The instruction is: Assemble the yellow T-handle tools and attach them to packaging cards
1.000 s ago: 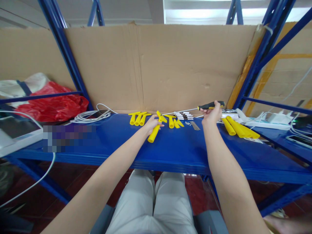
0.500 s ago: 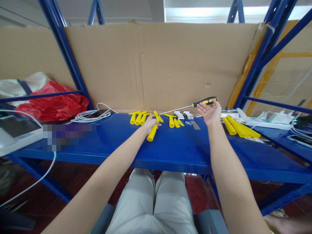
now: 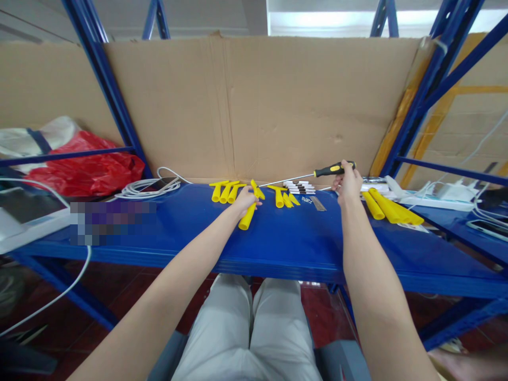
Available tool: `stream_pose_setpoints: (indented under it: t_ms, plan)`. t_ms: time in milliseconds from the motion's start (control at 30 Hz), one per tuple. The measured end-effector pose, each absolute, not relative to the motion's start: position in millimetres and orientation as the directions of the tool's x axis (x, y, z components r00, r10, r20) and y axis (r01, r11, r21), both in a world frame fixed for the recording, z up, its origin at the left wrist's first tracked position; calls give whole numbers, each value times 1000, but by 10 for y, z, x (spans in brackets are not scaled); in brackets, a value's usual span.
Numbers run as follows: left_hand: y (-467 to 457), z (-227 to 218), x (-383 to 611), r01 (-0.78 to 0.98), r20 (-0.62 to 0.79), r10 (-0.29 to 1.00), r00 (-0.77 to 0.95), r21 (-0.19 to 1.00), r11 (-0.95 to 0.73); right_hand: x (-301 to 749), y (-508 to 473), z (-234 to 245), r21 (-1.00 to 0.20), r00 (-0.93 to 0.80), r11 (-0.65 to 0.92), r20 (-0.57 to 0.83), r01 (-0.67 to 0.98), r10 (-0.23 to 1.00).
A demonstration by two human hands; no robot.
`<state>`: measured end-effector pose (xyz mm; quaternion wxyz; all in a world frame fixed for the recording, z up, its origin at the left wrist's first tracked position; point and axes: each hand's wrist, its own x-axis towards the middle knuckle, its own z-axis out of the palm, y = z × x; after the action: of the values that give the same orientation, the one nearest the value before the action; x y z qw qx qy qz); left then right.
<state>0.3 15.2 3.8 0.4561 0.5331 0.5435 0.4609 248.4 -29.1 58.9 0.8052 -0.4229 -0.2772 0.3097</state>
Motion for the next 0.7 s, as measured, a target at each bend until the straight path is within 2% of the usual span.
stream_pose_setpoints:
  t_ms: [67, 267, 400, 567, 700]
  plan:
    - [162, 31, -1, 177, 9, 1000, -14, 984, -7, 2440, -328, 601, -875, 700, 435, 176, -210, 692]
    - [167, 36, -14, 192, 29, 1000, -12, 981, -26, 2408, -374, 599, -907, 722, 386, 152, -171, 676]
    - [171, 36, -21, 191, 28, 999, -31, 981, -22, 2486, -332, 576, -896, 671, 363, 106, -256, 734]
    - [158, 53, -35, 200, 24, 998, -60, 980, -11, 2630, -283, 548, -882, 511, 209, -40, -421, 859]
    - [140, 63, -36, 202, 30, 998, -63, 979, -16, 2619, -331, 568, -860, 471, 207, -44, -467, 881]
